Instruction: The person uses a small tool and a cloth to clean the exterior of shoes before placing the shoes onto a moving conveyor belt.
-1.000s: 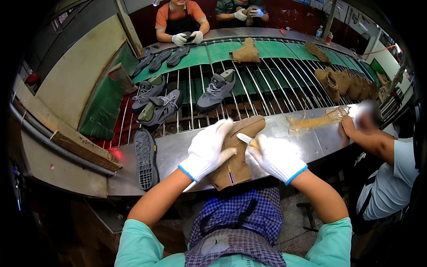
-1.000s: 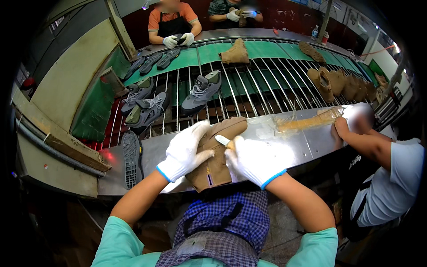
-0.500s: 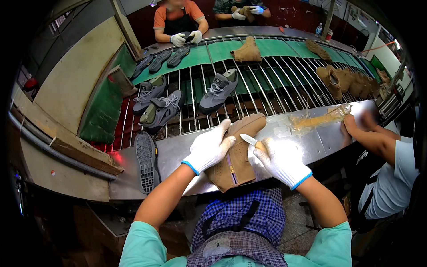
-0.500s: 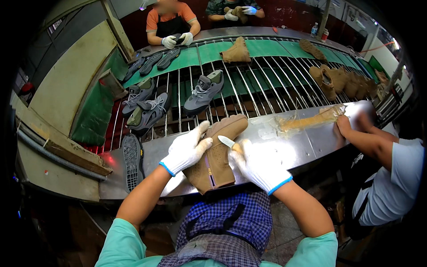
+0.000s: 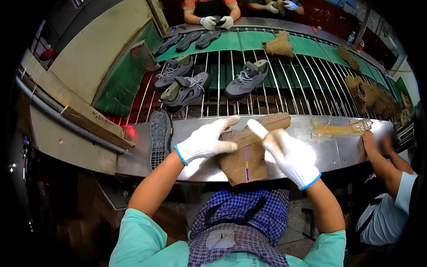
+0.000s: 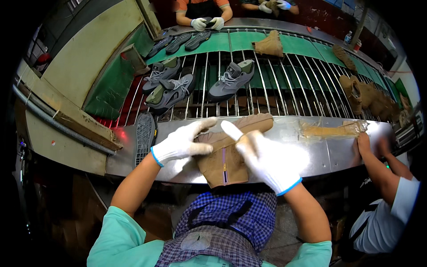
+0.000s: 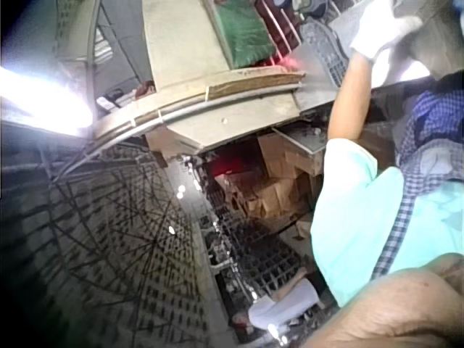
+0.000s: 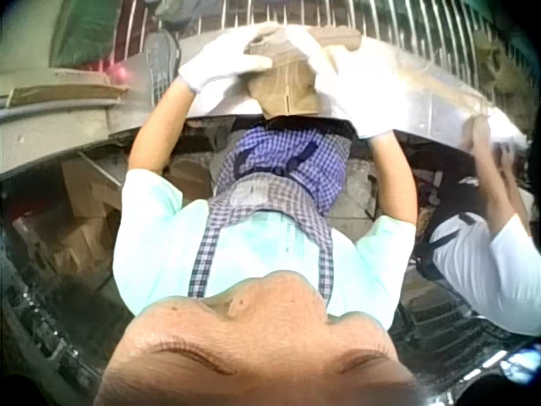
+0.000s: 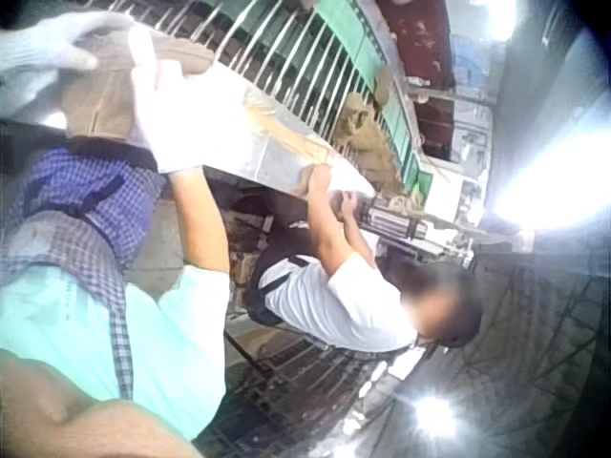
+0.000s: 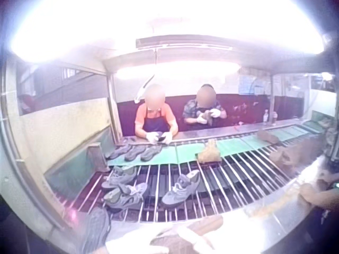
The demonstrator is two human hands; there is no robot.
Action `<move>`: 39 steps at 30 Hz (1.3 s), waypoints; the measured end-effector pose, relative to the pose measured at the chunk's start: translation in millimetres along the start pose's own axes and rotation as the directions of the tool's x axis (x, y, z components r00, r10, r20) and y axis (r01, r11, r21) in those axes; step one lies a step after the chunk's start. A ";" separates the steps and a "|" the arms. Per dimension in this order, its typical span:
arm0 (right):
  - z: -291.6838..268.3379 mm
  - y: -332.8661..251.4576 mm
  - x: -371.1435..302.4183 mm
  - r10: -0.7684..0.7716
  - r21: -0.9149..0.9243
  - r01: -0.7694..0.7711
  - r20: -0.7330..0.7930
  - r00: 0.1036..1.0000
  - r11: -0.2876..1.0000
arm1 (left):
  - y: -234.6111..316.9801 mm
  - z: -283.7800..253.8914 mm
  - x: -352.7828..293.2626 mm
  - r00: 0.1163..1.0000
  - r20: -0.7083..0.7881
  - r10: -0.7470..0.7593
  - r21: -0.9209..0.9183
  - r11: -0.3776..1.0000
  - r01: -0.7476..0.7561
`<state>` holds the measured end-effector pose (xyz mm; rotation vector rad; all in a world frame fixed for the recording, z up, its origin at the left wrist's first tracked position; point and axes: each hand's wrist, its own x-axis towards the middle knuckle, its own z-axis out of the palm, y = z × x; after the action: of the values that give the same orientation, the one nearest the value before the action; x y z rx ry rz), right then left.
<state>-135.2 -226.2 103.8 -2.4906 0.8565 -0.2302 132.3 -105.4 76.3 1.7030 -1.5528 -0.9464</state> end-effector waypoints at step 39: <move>101.6 72.3 -7.4 0.497 0.719 -0.065 -0.410 0.765 0.692 | 33.8 -19.4 -63.3 0.974 -0.120 0.191 0.264 0.952 -0.154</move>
<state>-148.1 -230.6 -20.4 -1.5482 1.1446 -1.0392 127.9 -45.9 120.7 1.7292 -1.7509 -0.5416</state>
